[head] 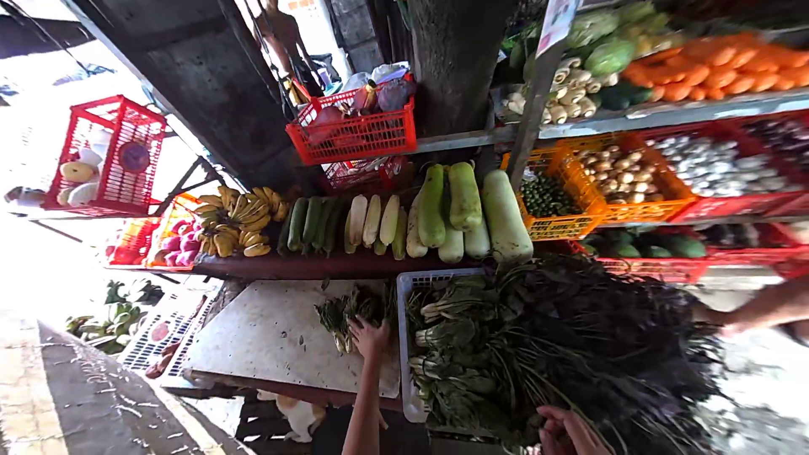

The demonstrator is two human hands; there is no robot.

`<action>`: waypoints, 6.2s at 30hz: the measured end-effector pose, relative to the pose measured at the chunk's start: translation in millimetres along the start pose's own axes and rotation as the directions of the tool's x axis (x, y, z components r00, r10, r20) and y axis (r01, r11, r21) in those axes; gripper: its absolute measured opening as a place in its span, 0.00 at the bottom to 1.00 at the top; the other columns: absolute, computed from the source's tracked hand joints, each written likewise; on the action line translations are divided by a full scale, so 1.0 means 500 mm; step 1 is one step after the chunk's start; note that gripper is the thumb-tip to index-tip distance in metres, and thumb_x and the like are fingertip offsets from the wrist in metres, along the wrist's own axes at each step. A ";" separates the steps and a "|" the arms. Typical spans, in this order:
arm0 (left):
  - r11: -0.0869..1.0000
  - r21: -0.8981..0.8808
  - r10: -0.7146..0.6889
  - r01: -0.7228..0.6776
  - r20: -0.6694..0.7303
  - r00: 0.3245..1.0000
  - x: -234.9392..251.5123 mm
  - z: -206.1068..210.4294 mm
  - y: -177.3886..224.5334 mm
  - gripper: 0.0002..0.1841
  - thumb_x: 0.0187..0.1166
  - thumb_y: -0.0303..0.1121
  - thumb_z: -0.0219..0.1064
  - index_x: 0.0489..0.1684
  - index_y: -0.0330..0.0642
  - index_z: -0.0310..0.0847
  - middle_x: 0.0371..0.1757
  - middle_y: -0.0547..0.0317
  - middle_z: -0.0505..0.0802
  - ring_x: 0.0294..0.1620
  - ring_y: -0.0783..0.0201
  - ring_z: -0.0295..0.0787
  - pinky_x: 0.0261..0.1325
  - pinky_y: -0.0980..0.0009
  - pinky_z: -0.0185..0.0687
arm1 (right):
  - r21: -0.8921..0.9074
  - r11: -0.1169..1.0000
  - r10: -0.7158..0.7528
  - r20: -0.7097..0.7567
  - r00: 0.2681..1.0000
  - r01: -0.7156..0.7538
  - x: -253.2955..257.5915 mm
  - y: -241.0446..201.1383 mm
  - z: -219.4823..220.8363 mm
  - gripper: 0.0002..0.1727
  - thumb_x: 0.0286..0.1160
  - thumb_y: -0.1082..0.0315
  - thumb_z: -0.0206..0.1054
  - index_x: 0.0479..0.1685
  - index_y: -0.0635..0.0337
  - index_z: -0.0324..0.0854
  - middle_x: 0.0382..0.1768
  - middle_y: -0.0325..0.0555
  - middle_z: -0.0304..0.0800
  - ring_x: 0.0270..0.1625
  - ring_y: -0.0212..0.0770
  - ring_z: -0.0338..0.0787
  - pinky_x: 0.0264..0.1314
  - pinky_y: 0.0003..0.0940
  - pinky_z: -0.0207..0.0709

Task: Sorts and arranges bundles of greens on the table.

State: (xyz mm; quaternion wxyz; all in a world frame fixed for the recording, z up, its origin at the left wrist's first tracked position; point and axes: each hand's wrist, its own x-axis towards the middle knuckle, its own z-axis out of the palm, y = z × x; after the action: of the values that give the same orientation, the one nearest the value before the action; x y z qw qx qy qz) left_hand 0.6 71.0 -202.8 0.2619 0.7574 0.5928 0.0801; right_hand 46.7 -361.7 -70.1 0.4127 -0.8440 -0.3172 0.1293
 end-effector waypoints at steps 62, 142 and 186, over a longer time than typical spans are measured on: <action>0.402 -0.071 0.790 -0.913 0.531 0.307 -0.138 -0.165 0.254 0.33 0.57 0.29 0.85 0.69 0.47 0.85 0.93 0.44 0.60 0.91 0.44 0.59 0.86 0.49 0.67 | -0.235 0.965 -0.061 0.225 0.972 0.115 0.130 0.061 -0.035 0.17 0.79 0.60 0.66 0.59 0.59 0.89 0.59 0.62 0.88 0.64 0.64 0.87 0.68 0.60 0.78; 0.746 -0.590 -0.476 0.310 -0.148 0.867 0.231 -0.218 -0.272 0.69 0.60 0.50 0.85 0.94 0.31 0.28 0.87 0.22 0.63 0.85 0.30 0.64 0.82 0.38 0.67 | -0.517 0.806 -0.339 -0.003 0.941 0.289 0.116 0.083 0.041 0.20 0.66 0.53 0.64 0.45 0.58 0.93 0.45 0.59 0.92 0.50 0.62 0.90 0.54 0.59 0.76; 0.555 0.109 0.512 -0.825 0.737 0.442 -0.272 -0.096 0.122 0.74 0.37 0.23 0.91 0.98 0.57 0.40 0.91 0.38 0.64 0.86 0.31 0.65 0.79 0.32 0.67 | -0.124 0.979 -0.136 0.211 0.968 0.165 0.148 0.038 -0.053 0.20 0.76 0.55 0.69 0.62 0.55 0.88 0.58 0.52 0.91 0.55 0.52 0.92 0.61 0.55 0.84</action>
State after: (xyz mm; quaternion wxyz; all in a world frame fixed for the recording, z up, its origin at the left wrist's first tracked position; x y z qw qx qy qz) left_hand -6.7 -52.0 -106.5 0.2012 0.9489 0.1049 -0.2192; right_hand 123.9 -339.2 -65.2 0.3265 -0.8270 -0.4289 0.1598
